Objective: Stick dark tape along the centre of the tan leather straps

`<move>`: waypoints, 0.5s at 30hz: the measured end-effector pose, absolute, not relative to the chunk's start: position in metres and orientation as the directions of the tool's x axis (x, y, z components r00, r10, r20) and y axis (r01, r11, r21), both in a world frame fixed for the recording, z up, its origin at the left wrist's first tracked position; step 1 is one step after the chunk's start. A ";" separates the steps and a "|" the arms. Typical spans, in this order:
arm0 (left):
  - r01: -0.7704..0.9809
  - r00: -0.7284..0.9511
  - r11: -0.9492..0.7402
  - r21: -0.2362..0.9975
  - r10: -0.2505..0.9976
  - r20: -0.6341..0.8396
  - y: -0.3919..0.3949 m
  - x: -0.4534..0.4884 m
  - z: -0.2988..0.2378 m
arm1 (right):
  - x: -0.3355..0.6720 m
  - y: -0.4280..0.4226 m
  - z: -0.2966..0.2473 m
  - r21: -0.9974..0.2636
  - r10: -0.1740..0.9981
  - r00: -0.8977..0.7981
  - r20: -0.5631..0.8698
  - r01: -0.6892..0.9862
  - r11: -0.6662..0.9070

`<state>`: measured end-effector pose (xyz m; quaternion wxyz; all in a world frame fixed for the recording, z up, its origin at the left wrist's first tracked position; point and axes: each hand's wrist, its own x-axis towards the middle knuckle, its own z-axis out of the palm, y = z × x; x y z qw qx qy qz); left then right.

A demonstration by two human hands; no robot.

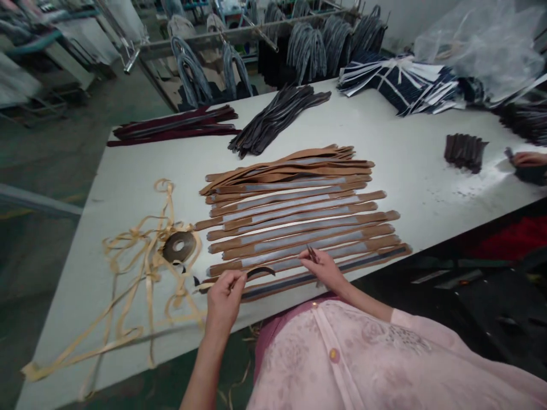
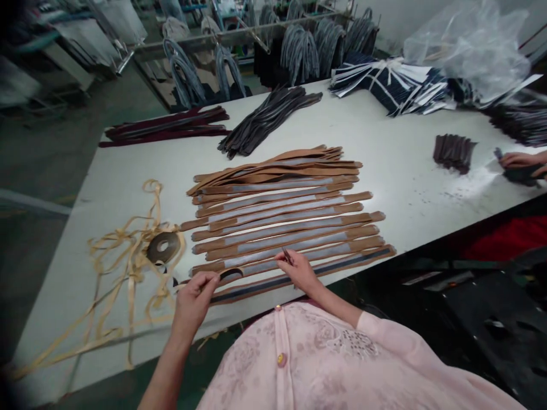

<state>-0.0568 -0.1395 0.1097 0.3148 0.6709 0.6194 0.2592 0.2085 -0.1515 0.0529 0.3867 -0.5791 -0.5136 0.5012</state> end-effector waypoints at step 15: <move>0.736 0.060 -0.047 0.676 0.998 0.004 -0.153 0.025 0.125 | 0.223 -0.147 0.108 -0.990 0.993 0.045 -0.108 0.087 -0.111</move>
